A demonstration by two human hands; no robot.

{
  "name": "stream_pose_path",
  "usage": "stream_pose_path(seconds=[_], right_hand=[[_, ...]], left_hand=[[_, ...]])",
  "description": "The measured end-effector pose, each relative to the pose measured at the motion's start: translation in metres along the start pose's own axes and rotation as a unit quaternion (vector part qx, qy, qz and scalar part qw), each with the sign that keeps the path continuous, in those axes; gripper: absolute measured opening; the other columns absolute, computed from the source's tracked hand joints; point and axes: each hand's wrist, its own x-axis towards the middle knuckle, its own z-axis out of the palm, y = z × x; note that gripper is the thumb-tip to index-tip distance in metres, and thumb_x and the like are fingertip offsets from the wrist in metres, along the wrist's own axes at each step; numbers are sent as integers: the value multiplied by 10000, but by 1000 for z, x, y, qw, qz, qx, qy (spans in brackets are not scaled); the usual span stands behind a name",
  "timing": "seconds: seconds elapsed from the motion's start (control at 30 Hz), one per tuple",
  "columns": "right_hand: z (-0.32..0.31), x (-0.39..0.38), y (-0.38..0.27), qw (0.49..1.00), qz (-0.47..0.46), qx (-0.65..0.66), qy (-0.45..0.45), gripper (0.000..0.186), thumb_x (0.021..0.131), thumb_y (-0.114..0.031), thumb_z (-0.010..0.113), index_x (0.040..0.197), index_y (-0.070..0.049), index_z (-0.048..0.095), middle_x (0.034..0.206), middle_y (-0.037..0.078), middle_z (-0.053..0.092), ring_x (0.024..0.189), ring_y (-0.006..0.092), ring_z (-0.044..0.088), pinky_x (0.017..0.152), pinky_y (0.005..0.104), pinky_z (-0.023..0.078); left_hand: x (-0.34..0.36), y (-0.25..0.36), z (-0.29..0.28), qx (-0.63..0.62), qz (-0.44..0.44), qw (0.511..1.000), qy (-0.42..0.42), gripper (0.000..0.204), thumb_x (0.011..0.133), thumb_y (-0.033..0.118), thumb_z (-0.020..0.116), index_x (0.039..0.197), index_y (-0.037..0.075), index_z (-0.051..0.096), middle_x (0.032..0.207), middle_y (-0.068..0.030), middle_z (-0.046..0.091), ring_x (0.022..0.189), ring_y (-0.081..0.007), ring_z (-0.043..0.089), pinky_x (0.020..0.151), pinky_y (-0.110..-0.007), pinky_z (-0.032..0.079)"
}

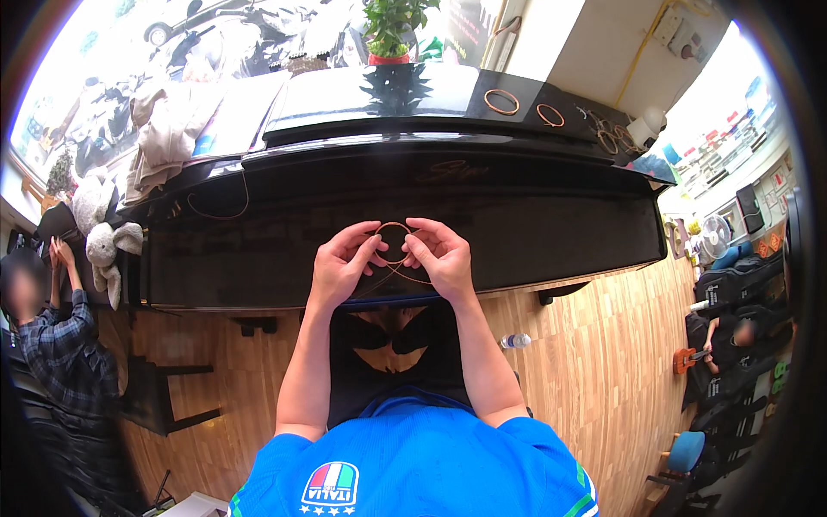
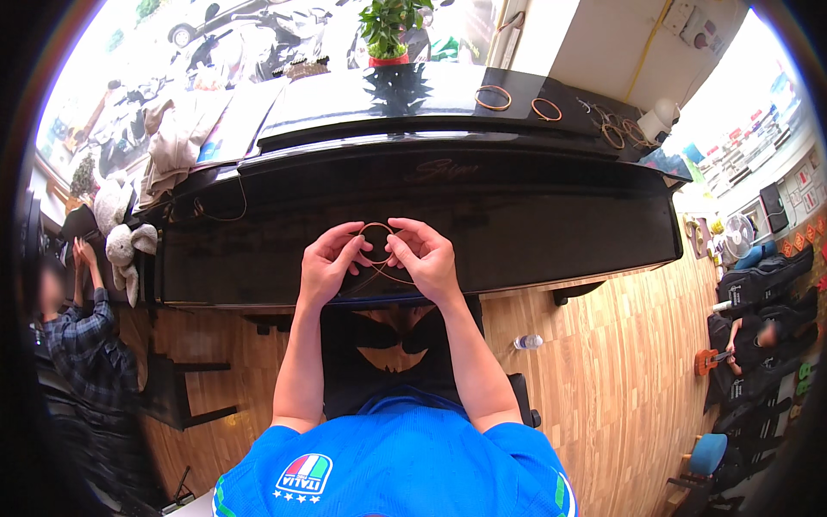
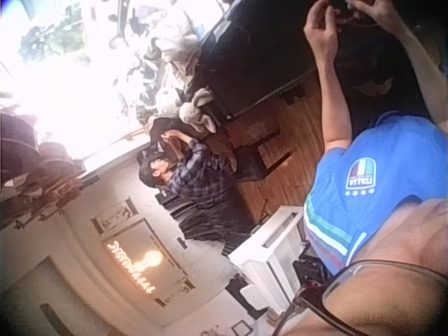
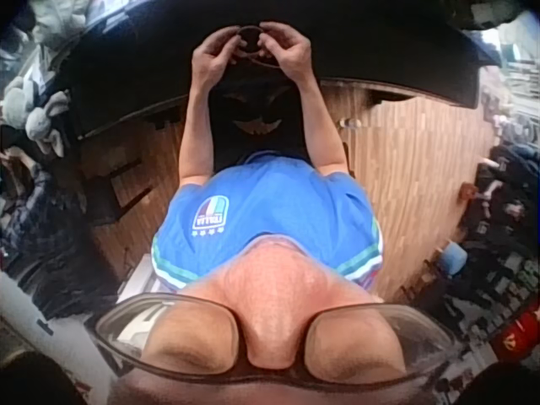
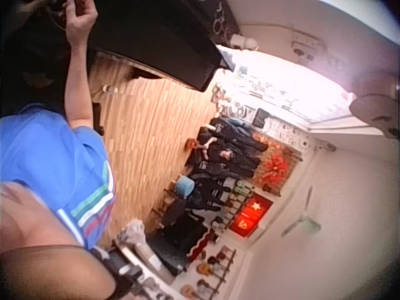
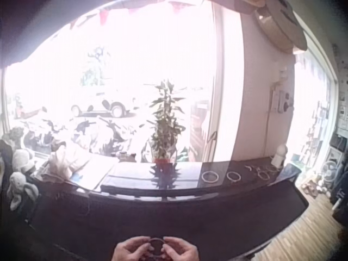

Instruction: The person manipulates a thin copper wire by hand, bending and twisting it into looped shapes. They repeatedly form loops, adjust the wire's curvature, and place the shaped pieces on a black piano surface.

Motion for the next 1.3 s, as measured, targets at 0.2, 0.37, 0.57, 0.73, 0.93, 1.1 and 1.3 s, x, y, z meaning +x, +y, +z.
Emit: stream_pose_path(seconds=[0.2,0.37,0.57,0.73,0.93,1.1,1.3], right_hand=[[-1,1,2,1000,-7,9,16,280,979,-49,626,1256,-13,617,872,67,687,722,111,666,656,236,543],[-1,2,3,999,-14,26,16,267,987,-39,605,1253,-15,601,861,64,670,715,115,663,656,239,546],[-1,1,1,1000,2,9,2,268,984,-48,616,1251,-25,606,868,66,689,733,117,675,661,243,555],[2,0,-4,1000,6,11,0,291,972,-63,645,1258,-26,607,892,68,704,763,122,688,679,241,565],[4,0,-3,1000,-1,12,-17,412,941,-41,683,1334,8,568,892,64,708,762,120,687,684,242,565],[3,-1,0,995,31,-65,-64,326,955,-55,670,1269,4,606,881,72,716,770,114,689,696,247,568],[2,-2,-3,998,23,-14,-58,136,983,-74,626,1101,-6,627,906,89,732,814,144,716,723,267,578]], left_hand=[[-3,4,-3,-24,49,996,-67,520,921,89,718,1404,47,530,1007,-85,739,872,-128,701,755,-238,540],[-3,15,-3,59,86,988,-118,698,828,87,811,1448,74,491,990,-62,738,908,-111,683,809,-258,531],[-1,3,-2,42,64,994,-76,632,833,69,802,1405,72,533,958,-63,736,852,-114,692,784,-254,544],[0,-3,-3,20,69,996,-53,560,876,53,762,1388,53,536,964,-75,732,867,-130,706,792,-258,558],[-1,2,-5,-85,42,995,-29,560,935,34,693,1442,23,456,1014,-110,732,901,-175,723,788,-267,569],[2,-5,-14,-77,51,995,-45,416,942,52,692,1338,0,578,1030,-122,746,903,-181,732,771,-264,578],[-2,1,-7,-71,13,997,-36,195,962,82,673,1127,-13,712,986,-103,750,859,-168,726,752,-254,572]])
